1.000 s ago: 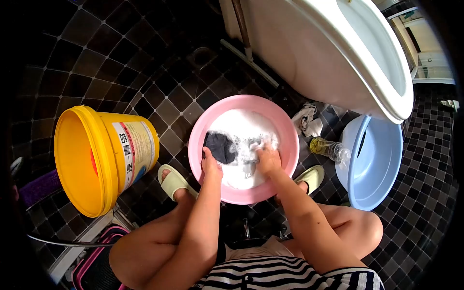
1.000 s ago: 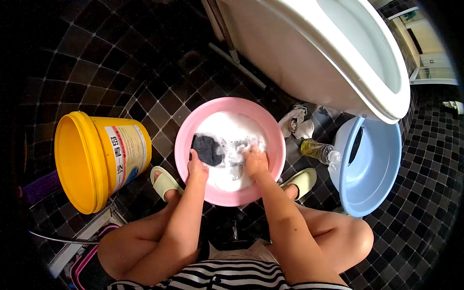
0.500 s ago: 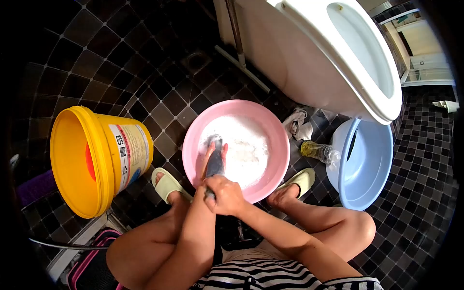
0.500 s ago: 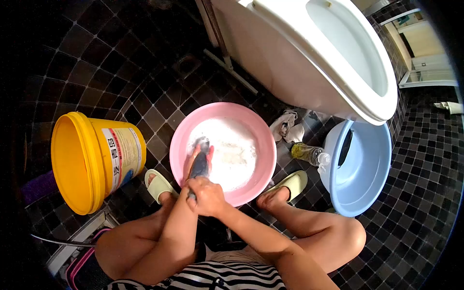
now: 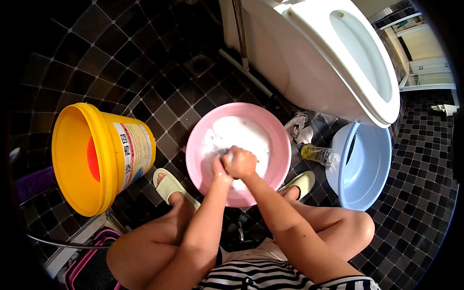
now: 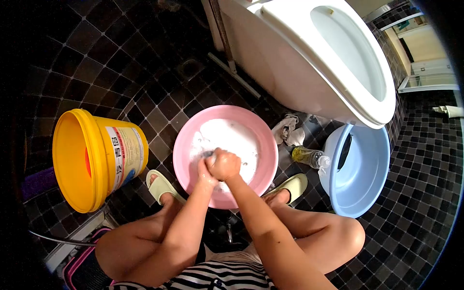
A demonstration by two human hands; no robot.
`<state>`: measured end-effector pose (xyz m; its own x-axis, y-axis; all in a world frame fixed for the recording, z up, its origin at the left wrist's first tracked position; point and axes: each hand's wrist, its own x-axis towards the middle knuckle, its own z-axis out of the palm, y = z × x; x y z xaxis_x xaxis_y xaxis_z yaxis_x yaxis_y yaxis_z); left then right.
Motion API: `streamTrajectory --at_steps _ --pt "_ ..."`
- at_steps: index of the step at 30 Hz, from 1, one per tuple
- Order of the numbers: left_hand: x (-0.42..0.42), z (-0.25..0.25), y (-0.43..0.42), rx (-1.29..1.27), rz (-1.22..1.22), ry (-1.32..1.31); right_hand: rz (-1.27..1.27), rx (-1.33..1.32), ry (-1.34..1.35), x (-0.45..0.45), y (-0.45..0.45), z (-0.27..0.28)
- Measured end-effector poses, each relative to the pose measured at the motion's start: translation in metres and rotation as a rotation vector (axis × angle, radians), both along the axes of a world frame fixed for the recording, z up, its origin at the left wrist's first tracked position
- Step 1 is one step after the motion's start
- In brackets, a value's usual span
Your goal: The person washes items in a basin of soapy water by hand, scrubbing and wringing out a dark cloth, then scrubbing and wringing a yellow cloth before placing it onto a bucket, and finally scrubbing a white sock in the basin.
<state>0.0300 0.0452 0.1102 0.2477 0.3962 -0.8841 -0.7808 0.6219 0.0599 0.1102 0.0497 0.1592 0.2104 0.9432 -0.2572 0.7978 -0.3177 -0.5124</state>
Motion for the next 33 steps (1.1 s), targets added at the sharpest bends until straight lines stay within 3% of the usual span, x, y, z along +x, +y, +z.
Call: streamTrajectory --at_steps 3,4,6,8,10,11,14,16,18,19,21,22,24,26,28,29,30,33 --pt "0.005 -0.039 -0.008 0.103 -0.022 0.062 -0.086 -0.056 0.012 0.038 0.007 -0.025" --pt "0.011 -0.003 0.005 0.029 -0.066 0.187 -0.055 -0.061 0.049 0.050 0.008 -0.028" --pt "0.004 -0.016 0.018 0.146 -0.041 0.164 -0.060 -0.007 0.066 0.065 0.005 -0.038" --pt "-0.011 -0.017 0.025 0.216 -0.085 0.268 -0.041 -0.140 0.082 0.074 -0.004 -0.051" --pt "-0.019 -0.022 0.024 0.093 -0.025 0.396 -0.046 -0.119 -0.234 0.070 -0.029 -0.063" --pt "-0.022 -0.024 0.021 0.093 -0.029 0.399 0.081 -0.302 -0.401 0.062 -0.036 -0.076" --pt "-0.030 -0.032 0.011 0.073 -0.088 0.393 0.264 -0.304 -0.448 0.024 -0.056 -0.062" --pt "-0.031 -0.043 0.006 0.080 -0.088 0.388 0.397 -0.220 -0.334 0.027 -0.060 -0.068" --pt "-0.036 -0.068 0.003 0.110 -0.058 0.351 0.161 -0.352 -0.119 0.037 -0.050 -0.063" --pt "-0.038 -0.071 0.003 0.137 -0.030 0.310 0.159 -0.350 -0.114 0.036 -0.044 -0.067" --pt "-0.036 -0.066 0.003 0.079 -0.077 0.353 -0.239 -0.249 0.123 0.036 -0.030 -0.072" --pt "-0.032 -0.059 0.004 0.019 -0.115 0.389 -0.282 -0.241 0.294 0.032 -0.018 -0.058" --pt "-0.032 -0.047 0.007 0.024 -0.130 0.279 -0.270 -0.238 0.562 0.019 -0.007 -0.035" --pt "-0.028 -0.016 0.017 0.024 -0.126 0.186 -0.071 -0.089 0.709 0.006 -0.007 -0.013" --pt "-0.041 0.008 0.023 0.165 -0.274 0.177 0.058 -0.138 0.769 -0.007 -0.009 0.019" --pt "-0.038 0.017 0.023 0.237 -0.162 0.036 0.146 -0.143 0.729 -0.013 -0.010 0.041" --pt "-0.035 0.022 0.029 0.138 -0.060 0.028 0.161 -0.112 0.684 -0.021 -0.019 0.049" --pt "-0.046 -0.002 0.022 0.247 -0.021 -0.091 0.308 -0.083 0.448 -0.040 -0.033 0.086"
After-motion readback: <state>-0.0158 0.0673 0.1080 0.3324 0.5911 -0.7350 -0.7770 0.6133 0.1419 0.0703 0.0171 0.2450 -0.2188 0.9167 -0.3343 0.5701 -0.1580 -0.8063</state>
